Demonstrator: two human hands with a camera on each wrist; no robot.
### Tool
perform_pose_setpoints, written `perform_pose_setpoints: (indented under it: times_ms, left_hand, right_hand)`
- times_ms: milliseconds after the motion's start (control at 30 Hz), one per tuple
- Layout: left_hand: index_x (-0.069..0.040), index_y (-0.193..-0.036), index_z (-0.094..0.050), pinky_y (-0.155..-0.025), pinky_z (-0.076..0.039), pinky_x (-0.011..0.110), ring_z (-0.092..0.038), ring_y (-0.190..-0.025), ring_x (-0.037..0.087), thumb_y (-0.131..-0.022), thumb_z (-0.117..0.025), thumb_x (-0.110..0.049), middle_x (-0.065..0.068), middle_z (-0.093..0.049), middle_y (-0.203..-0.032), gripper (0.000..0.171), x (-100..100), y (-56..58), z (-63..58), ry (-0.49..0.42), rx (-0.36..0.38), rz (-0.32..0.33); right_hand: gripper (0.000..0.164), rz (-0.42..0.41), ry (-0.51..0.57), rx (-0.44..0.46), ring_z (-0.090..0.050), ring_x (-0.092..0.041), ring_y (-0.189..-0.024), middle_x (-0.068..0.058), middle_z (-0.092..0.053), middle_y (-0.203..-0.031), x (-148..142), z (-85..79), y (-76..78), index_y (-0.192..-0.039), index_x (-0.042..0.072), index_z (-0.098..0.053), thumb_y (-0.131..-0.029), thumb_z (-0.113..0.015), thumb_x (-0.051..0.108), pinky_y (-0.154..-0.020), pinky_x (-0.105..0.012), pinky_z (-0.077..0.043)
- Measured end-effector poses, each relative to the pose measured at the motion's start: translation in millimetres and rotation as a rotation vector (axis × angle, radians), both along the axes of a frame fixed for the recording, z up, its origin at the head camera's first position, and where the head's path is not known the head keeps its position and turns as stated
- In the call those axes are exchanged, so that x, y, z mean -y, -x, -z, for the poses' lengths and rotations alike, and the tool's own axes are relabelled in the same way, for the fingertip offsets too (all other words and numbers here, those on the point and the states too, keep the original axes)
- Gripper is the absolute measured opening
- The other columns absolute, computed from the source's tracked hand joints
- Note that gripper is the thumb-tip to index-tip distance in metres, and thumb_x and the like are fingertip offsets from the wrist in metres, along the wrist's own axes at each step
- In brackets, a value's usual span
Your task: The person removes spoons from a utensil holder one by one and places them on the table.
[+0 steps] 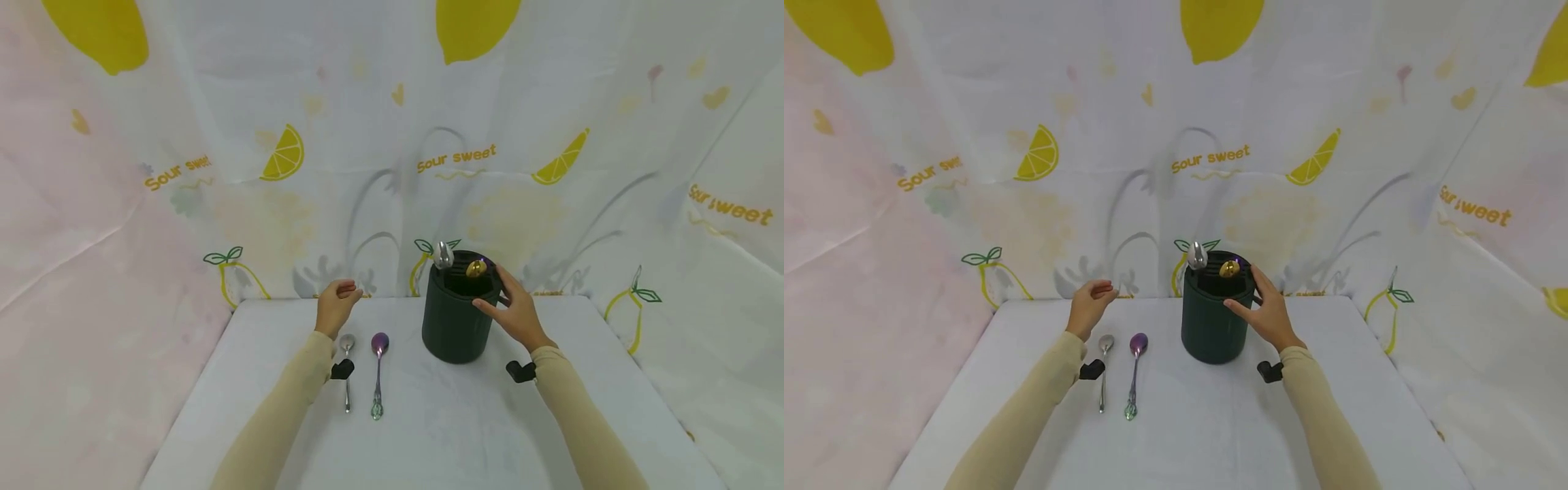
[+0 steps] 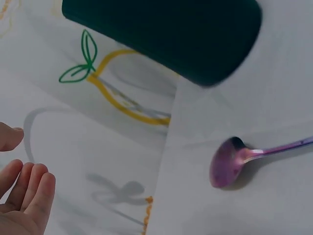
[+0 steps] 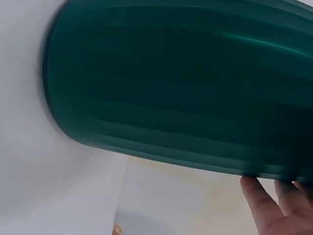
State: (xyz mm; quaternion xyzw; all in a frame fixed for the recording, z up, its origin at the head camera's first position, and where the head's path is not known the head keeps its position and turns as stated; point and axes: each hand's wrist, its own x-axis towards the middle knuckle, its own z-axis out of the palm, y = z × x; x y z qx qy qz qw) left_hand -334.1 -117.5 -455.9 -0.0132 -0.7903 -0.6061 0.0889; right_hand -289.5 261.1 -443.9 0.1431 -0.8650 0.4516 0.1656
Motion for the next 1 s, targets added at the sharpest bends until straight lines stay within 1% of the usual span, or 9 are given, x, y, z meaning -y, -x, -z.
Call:
perform_pose_setpoints:
  times_ms: [100,200,300,367,500,600,800,933,1000]
  left_hand:
    - [-0.003,-0.123,-0.061,-0.096,-0.05,0.04,-0.061,-0.109,0.026,-0.091,-0.07,-0.019,0.015,-0.065,-0.118,0.037,-12,-3.0,-11.1,-0.014,-0.027,0.03]
    - [-0.002,-0.123,-0.061,-0.096,-0.05,0.041,-0.061,-0.108,0.025,-0.091,-0.071,-0.018,0.016,-0.064,-0.119,0.037,-24,-5.6,-21.3,-0.031,-0.059,0.07]
    - [-0.003,-0.123,-0.061,-0.097,-0.049,0.04,-0.061,-0.108,0.023,-0.091,-0.07,-0.018,0.017,-0.064,-0.121,0.037,-38,-8.1,-32.9,-0.05,-0.095,0.117]
    - [-0.004,-0.122,-0.062,-0.097,-0.049,0.039,-0.062,-0.107,0.023,-0.091,-0.071,-0.018,0.017,-0.063,-0.121,0.035,-47,-9.5,-40.7,-0.064,-0.121,0.143]
    - [-0.005,-0.12,-0.063,-0.095,-0.051,0.036,-0.062,-0.106,0.02,-0.092,-0.07,-0.015,0.013,-0.065,-0.117,0.031,-66,-14.9,-55.7,-0.093,-0.157,0.192]
    - [-0.003,-0.121,-0.062,-0.096,-0.05,0.034,-0.062,-0.106,0.02,-0.092,-0.069,-0.013,0.01,-0.065,-0.116,0.032,-82,-19.1,-64.4,-0.107,-0.189,0.246]
    - [-0.002,-0.122,-0.062,-0.097,-0.05,0.034,-0.062,-0.106,0.018,-0.093,-0.069,-0.016,0.01,-0.065,-0.117,0.033,-110,-25.4,-71.5,-0.083,-0.223,0.363]
    - [-0.004,-0.124,-0.063,-0.096,-0.05,0.034,-0.062,-0.104,0.015,-0.094,-0.068,-0.016,0.005,-0.066,-0.115,0.033,-126,-24.6,-71.6,-0.028,-0.236,0.4]
    - [-0.006,-0.125,-0.063,-0.094,-0.051,0.032,-0.062,-0.104,0.013,-0.094,-0.068,-0.018,0.001,-0.066,-0.115,0.034,-134,-23.7,-71.5,0.004,-0.235,0.414]
  right_hand:
    - [0.091,-0.004,-0.002,0.033,-0.033,-0.036,-0.139,-0.01,-0.023,-0.159,-1,-1.9,-0.8,-0.156,0.018,-0.02,-0.086,-0.075,0.037,-0.102,-0.053,-0.043]
    - [0.093,-0.013,-0.018,0.051,-0.03,-0.035,-0.141,-0.011,-0.022,-0.159,-3,-5.4,-1.4,-0.156,0.017,-0.019,-0.086,-0.076,0.038,-0.104,-0.053,-0.042]
    - [0.097,-0.023,-0.026,0.046,-0.026,-0.032,-0.143,-0.011,-0.02,-0.16,-3,-11.6,-1.1,-0.156,0.015,-0.019,-0.083,-0.079,0.037,-0.107,-0.052,-0.038]
    - [0.099,-0.019,-0.034,0.038,-0.026,-0.031,-0.144,-0.009,-0.02,-0.16,-3,-16.0,0.1,-0.156,0.016,-0.019,-0.081,-0.08,0.038,-0.109,-0.05,-0.037]
    - [0.104,-0.002,-0.043,0.039,-0.029,-0.028,-0.143,-0.004,-0.022,-0.16,-1,-22.3,1.6,-0.156,0.021,-0.019,-0.077,-0.082,0.043,-0.111,-0.048,-0.035]
    - [0.104,-0.002,-0.038,0.028,-0.029,-0.027,-0.143,-0.004,-0.023,-0.159,-1,-23.3,2.5,-0.156,0.023,-0.02,-0.076,-0.083,0.044,-0.111,-0.05,-0.035]
    - [0.099,-0.031,-0.022,-0.009,-0.025,-0.027,-0.144,-0.009,-0.024,-0.159,-3,-18.7,3.7,-0.155,0.02,-0.023,-0.078,-0.084,0.034,-0.11,-0.05,-0.036]
    - [0.098,-0.038,-0.004,-0.017,-0.024,-0.028,-0.145,-0.011,-0.023,-0.159,-3,-16.7,4.8,-0.155,0.016,-0.023,-0.079,-0.084,0.027,-0.11,-0.051,-0.035]
    - [0.097,-0.037,0.01,-0.011,-0.023,-0.031,-0.144,-0.014,-0.022,-0.159,-1,-18.2,2.9,-0.155,0.012,-0.022,-0.08,-0.083,0.024,-0.11,-0.053,-0.034]
